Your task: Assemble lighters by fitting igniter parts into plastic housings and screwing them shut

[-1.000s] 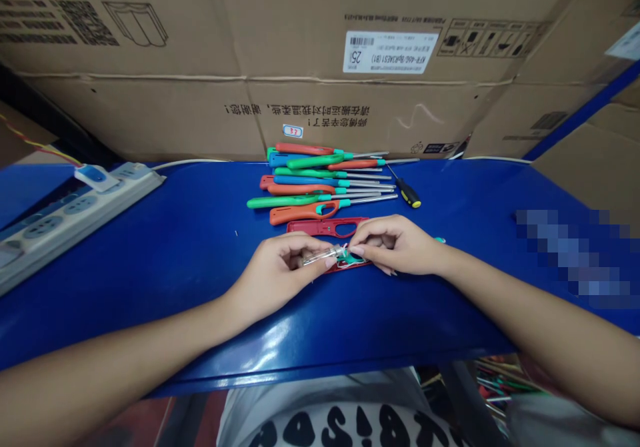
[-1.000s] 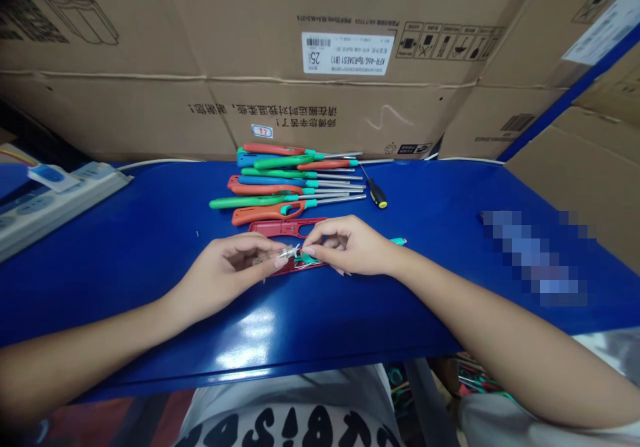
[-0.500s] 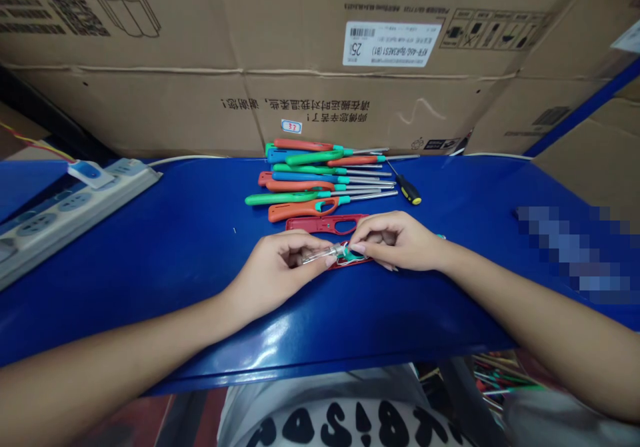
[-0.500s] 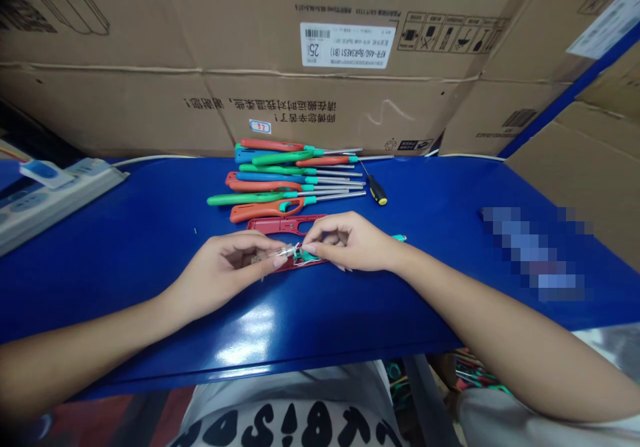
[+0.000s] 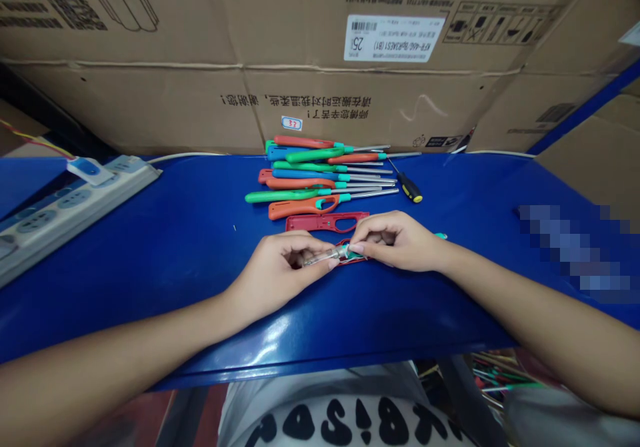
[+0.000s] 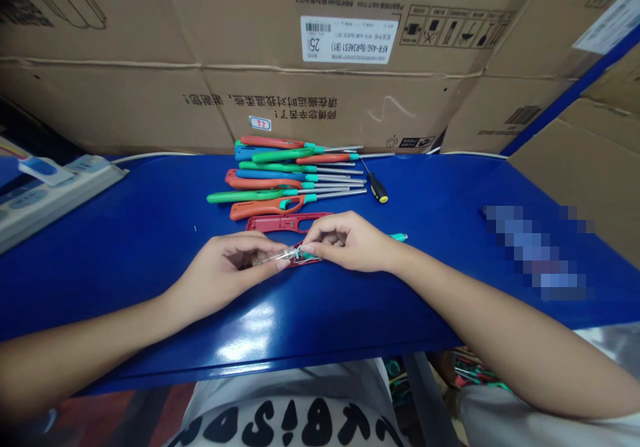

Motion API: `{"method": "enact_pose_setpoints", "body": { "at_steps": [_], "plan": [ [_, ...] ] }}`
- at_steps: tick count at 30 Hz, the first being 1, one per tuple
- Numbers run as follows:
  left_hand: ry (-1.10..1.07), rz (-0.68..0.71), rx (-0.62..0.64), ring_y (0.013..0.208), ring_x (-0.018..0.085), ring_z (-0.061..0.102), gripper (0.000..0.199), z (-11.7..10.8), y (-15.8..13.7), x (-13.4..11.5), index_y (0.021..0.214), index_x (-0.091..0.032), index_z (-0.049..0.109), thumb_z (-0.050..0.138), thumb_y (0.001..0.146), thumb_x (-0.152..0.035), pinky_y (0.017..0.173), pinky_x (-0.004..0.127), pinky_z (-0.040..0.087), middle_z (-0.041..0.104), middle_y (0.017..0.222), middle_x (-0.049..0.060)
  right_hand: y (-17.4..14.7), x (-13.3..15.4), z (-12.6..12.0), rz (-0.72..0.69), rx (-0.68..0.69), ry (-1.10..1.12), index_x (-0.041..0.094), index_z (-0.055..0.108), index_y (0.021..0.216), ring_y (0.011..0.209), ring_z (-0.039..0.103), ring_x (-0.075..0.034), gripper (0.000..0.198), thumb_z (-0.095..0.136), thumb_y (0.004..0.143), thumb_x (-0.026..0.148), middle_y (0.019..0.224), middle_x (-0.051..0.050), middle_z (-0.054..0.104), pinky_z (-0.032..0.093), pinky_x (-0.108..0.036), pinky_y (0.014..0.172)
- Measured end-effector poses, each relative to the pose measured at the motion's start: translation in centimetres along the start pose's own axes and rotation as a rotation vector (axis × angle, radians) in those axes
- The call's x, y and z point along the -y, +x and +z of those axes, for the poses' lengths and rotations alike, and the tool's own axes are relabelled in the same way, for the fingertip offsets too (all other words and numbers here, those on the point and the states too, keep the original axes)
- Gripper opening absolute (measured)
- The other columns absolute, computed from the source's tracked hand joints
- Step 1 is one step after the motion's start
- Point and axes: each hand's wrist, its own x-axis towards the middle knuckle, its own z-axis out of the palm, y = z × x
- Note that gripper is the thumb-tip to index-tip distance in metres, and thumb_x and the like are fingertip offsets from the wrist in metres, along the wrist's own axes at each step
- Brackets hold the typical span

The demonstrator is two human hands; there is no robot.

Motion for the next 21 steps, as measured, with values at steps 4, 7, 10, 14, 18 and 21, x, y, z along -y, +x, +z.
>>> {"method": "enact_pose_setpoints", "body": {
  "at_steps": [4, 7, 10, 14, 18, 21],
  "plan": [
    [-0.008, 0.003, -0.013, 0.063, 0.012, 0.058, 0.02, 0.11, -0.06, 0.14, 0.096, -0.016, 0.081, 0.077, 0.082, -0.031, 0.057, 0.023, 0.043, 0.076, 0.085, 0.006, -0.01, 0.03, 0.13, -0.004, -0.005, -0.01, 0.013, 0.071, 0.085, 0.064, 0.057, -0.01, 0.023, 0.071, 0.088, 0.035, 0.076, -0.004, 0.067, 0.045, -0.022, 0.059],
    [-0.014, -0.006, -0.013, 0.063, 0.011, 0.056, 0.02, 0.14, -0.09, 0.18, 0.095, -0.016, 0.081, 0.077, 0.082, -0.032, 0.056, 0.023, 0.042, 0.075, 0.085, 0.006, -0.01, 0.14, 0.21, 0.01, 0.0, 0.009, 0.013, 0.072, 0.084, 0.064, 0.058, -0.01, 0.023, 0.072, 0.088, 0.036, 0.074, -0.003, 0.067, 0.045, -0.022, 0.06],
    [-0.003, -0.004, -0.007, 0.058, 0.01, 0.051, 0.02, 0.17, -0.18, -0.01, 0.095, -0.016, 0.081, 0.076, 0.082, -0.031, 0.052, 0.022, 0.038, 0.072, 0.079, 0.005, 0.06, 0.26, 0.26, 0.053, 0.003, 0.036, 0.013, 0.073, 0.084, 0.065, 0.06, -0.011, 0.025, 0.073, 0.087, 0.038, 0.073, -0.003, 0.068, 0.046, -0.023, 0.061],
    [0.015, -0.001, -0.013, 0.056, 0.009, 0.048, 0.021, 0.29, -0.28, -0.37, 0.094, -0.016, 0.082, 0.076, 0.082, -0.032, 0.051, 0.022, 0.036, 0.07, 0.074, 0.005, 0.31, 0.39, 0.29, 0.093, -0.018, 0.095, 0.013, 0.073, 0.082, 0.063, 0.058, -0.011, 0.032, 0.078, 0.081, 0.045, 0.072, -0.003, 0.068, 0.046, -0.023, 0.059],
    [-0.003, -0.026, -0.025, 0.061, 0.012, 0.056, 0.024, 0.37, -0.18, -0.39, 0.094, -0.015, 0.081, 0.076, 0.082, -0.035, 0.053, 0.024, 0.041, 0.075, 0.083, 0.008, 0.54, 0.52, 0.41, 0.121, -0.053, 0.148, 0.014, 0.07, 0.077, 0.059, 0.054, -0.009, 0.041, 0.081, 0.076, 0.053, 0.069, -0.001, 0.065, 0.044, -0.022, 0.055],
    [-0.015, -0.04, -0.024, 0.063, 0.014, 0.06, 0.024, 0.33, -0.08, -0.29, 0.093, -0.015, 0.08, 0.077, 0.081, -0.036, 0.055, 0.024, 0.044, 0.076, 0.084, 0.008, 0.55, 0.57, 0.61, 0.135, -0.076, 0.14, 0.014, 0.067, 0.076, 0.057, 0.051, -0.008, 0.042, 0.079, 0.077, 0.054, 0.066, 0.0, 0.063, 0.039, -0.021, 0.053]
  ]
}}
